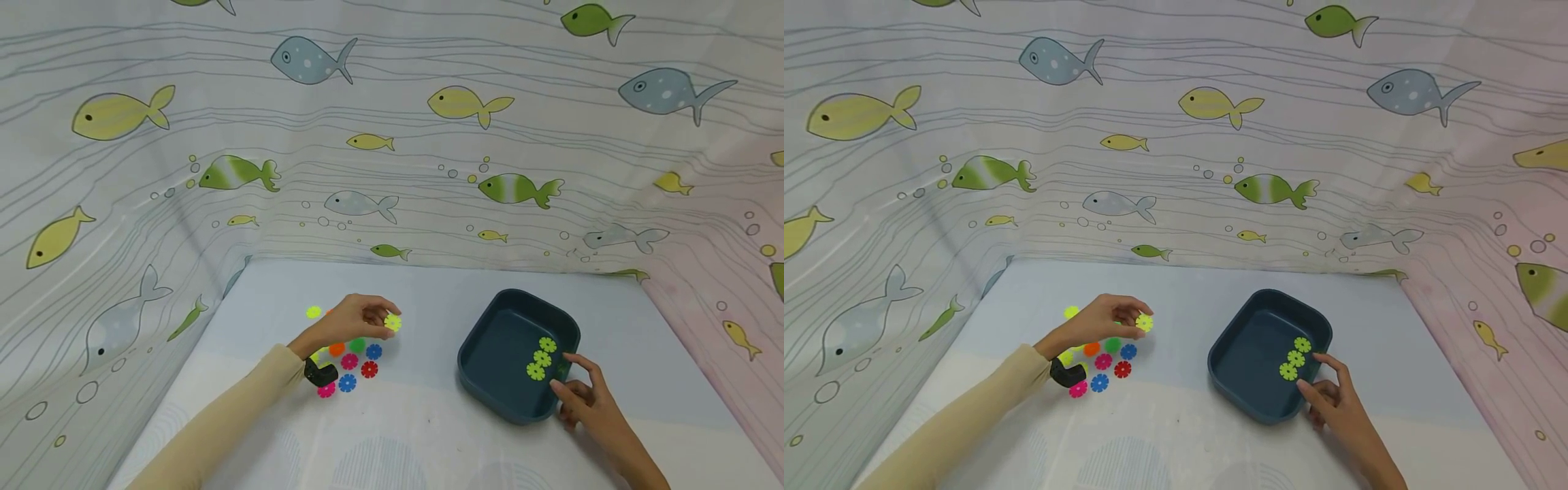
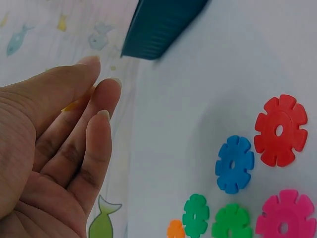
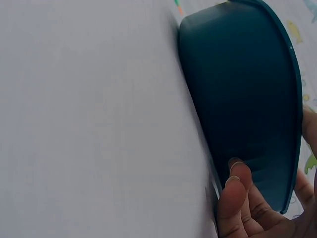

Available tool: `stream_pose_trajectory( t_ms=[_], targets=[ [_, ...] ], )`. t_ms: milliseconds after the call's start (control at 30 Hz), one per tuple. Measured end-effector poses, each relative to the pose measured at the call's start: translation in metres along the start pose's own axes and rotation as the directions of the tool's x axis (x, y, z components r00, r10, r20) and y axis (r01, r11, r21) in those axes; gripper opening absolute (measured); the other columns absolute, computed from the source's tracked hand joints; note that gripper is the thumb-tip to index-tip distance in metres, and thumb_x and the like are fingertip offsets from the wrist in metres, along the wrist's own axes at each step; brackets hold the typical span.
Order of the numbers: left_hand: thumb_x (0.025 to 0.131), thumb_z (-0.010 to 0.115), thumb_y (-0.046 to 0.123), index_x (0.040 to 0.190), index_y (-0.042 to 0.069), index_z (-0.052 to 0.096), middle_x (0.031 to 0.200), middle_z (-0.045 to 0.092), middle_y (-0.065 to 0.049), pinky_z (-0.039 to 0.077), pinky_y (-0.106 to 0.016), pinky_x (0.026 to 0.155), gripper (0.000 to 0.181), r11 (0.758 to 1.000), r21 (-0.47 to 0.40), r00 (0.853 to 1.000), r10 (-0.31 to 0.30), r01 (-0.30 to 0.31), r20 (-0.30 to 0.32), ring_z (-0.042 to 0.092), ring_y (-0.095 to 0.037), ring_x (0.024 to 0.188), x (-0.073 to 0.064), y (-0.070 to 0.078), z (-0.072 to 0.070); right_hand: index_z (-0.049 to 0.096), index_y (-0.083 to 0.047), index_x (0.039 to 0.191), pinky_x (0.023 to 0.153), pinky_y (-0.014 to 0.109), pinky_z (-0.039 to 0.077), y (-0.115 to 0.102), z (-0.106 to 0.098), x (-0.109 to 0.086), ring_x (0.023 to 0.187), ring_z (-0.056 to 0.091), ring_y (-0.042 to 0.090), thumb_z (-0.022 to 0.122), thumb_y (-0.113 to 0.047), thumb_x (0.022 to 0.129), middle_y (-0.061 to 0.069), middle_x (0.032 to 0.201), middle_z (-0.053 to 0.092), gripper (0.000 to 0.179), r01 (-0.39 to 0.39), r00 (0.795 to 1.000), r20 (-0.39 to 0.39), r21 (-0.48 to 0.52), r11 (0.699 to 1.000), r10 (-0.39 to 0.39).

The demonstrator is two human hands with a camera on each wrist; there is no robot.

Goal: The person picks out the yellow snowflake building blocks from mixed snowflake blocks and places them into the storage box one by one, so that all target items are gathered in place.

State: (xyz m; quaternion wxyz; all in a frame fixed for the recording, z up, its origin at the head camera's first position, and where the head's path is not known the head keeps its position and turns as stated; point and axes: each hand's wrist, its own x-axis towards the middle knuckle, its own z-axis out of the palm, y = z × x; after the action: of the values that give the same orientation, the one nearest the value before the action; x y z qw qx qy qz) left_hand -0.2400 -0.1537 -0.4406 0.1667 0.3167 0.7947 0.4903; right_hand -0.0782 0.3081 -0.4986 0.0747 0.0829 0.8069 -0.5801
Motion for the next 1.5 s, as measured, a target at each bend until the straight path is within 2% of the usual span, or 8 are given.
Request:
stream_pose_trajectory(
  t_ms=[300, 533, 767, 833, 1000, 1233, 1500],
  targets=[
    [0.088, 0.084, 0.022, 0.121, 0.016, 0.073, 0.097, 0.071, -0.001, 0.059, -0.034, 0.085, 0.036, 0.999, 0.000, 0.999, 0.032, -0.032, 0.026, 0.070, -0.019, 0.088, 0.014, 0.008, 0.010, 0.017, -0.036, 0.151, 0.061, 0.039, 0.056, -0.001, 0.001, 0.001, 0.072, 0.061, 0.029, 0.061, -0.037, 0.105, 0.016, 0.100, 0.063, 0.064, -0.022, 1.000, 0.002, 0.006, 1.000, 0.022],
    [0.089, 0.084, 0.022, 0.121, 0.020, 0.073, 0.097, 0.071, 0.000, 0.059, -0.034, 0.084, 0.034, 0.999, -0.003, 0.998, 0.049, -0.049, 0.043, 0.068, -0.019, 0.088, 0.022, 0.009, 0.018, 0.016, -0.035, 0.152, 0.061, 0.039, 0.056, -0.002, 0.001, 0.002, 0.072, 0.061, 0.028, 0.062, -0.039, 0.104, 0.016, 0.101, 0.064, 0.066, -0.027, 1.000, -0.003, -0.004, 1.000, 0.027],
    [0.089, 0.084, 0.021, 0.124, 0.008, 0.071, 0.097, 0.071, 0.000, 0.059, -0.034, 0.084, 0.039, 0.998, -0.005, 0.996, 0.067, -0.067, 0.057, 0.068, -0.019, 0.088, 0.029, 0.015, 0.026, 0.015, -0.031, 0.154, 0.062, 0.039, 0.056, 0.000, 0.000, 0.001, 0.073, 0.061, 0.029, 0.060, -0.036, 0.106, 0.017, 0.101, 0.063, 0.066, -0.006, 1.000, 0.013, 0.008, 1.000, 0.006],
    [0.089, 0.084, 0.021, 0.124, 0.008, 0.071, 0.096, 0.071, 0.001, 0.059, -0.034, 0.084, 0.040, 0.997, 0.002, 0.995, 0.076, -0.077, 0.065, 0.068, -0.018, 0.088, 0.032, 0.017, 0.028, 0.014, -0.030, 0.155, 0.062, 0.039, 0.056, 0.000, -0.001, 0.001, 0.072, 0.061, 0.030, 0.060, -0.036, 0.106, 0.017, 0.101, 0.063, 0.067, -0.002, 1.000, 0.019, 0.009, 1.000, 0.002],
    [0.089, 0.084, 0.021, 0.123, 0.013, 0.072, 0.095, 0.071, 0.002, 0.059, -0.034, 0.083, 0.036, 0.994, 0.011, 0.991, 0.104, -0.106, 0.089, 0.067, -0.017, 0.087, 0.037, 0.023, 0.033, 0.013, -0.029, 0.156, 0.062, 0.040, 0.056, 0.000, -0.001, 0.000, 0.073, 0.061, 0.030, 0.059, -0.036, 0.106, 0.018, 0.101, 0.063, 0.068, -0.003, 1.000, 0.026, 0.015, 1.000, 0.003],
    [0.089, 0.083, 0.022, 0.123, 0.011, 0.071, 0.096, 0.071, 0.003, 0.059, -0.034, 0.082, 0.038, 0.993, 0.007, 0.987, 0.120, -0.121, 0.111, 0.067, -0.017, 0.088, 0.045, 0.030, 0.040, 0.013, -0.030, 0.156, 0.062, 0.040, 0.055, 0.001, -0.002, 0.001, 0.073, 0.061, 0.030, 0.059, -0.036, 0.106, 0.017, 0.100, 0.063, 0.068, -0.008, 1.000, 0.025, 0.015, 1.000, 0.008],
    [0.088, 0.084, 0.020, 0.122, 0.013, 0.072, 0.095, 0.071, 0.002, 0.059, -0.032, 0.082, 0.037, 0.989, -0.009, 0.981, 0.145, -0.145, 0.129, 0.067, -0.017, 0.087, 0.056, 0.036, 0.050, 0.013, -0.030, 0.156, 0.063, 0.040, 0.056, 0.000, -0.001, 0.001, 0.074, 0.061, 0.030, 0.060, -0.036, 0.106, 0.018, 0.102, 0.063, 0.069, -0.018, 1.000, 0.023, 0.009, 1.000, 0.018]
  ],
)
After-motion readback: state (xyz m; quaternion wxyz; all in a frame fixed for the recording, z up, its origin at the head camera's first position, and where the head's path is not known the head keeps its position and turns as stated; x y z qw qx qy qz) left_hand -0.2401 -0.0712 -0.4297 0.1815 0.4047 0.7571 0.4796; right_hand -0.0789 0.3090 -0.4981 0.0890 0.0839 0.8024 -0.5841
